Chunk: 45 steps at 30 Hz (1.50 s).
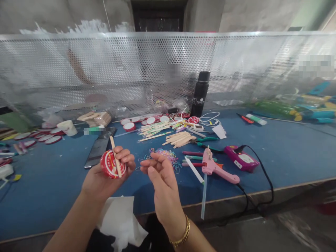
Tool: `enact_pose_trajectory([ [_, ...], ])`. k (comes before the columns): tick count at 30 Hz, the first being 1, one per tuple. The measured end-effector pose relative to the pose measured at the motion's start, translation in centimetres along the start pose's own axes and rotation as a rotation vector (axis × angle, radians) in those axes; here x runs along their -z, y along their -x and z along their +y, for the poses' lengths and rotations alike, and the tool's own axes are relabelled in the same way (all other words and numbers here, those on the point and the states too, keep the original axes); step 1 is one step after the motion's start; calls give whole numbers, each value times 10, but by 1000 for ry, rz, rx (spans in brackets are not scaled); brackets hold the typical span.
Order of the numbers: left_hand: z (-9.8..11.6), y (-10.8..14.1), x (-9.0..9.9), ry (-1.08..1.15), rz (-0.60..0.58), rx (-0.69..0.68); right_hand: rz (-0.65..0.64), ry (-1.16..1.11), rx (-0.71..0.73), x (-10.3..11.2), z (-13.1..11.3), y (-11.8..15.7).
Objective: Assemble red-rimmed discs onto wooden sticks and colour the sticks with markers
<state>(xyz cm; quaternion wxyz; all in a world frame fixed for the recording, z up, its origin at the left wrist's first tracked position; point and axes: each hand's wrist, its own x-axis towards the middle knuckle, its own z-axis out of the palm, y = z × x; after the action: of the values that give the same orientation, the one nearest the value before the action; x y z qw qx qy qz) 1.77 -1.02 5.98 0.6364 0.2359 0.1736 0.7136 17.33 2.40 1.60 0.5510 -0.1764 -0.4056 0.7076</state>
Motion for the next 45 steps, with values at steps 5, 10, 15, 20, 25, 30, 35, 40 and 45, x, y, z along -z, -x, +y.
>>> enact_pose_trajectory([
  [5,0,1,-1,34,19,18,-14,54,52,0,3,-1],
  [10,0,2,-5,52,17,31,0,215,135,-3,1,0],
  [15,-1,2,-4,-13,26,28,30,193,162,-6,5,2],
  [20,-2,2,-5,-49,38,22,27,130,137,-4,10,-1],
  [25,-2,3,-4,-16,43,41,50,101,118,-2,7,-2],
  [30,0,5,-5,-4,19,87,-2,135,206,-3,4,-1],
  [35,0,4,-1,-79,57,139,30,213,191,-3,3,2],
  [40,-5,-4,4,-393,352,150,78,328,191,2,3,-1],
  [45,-9,-9,1,-443,439,139,71,355,134,9,3,-8],
])
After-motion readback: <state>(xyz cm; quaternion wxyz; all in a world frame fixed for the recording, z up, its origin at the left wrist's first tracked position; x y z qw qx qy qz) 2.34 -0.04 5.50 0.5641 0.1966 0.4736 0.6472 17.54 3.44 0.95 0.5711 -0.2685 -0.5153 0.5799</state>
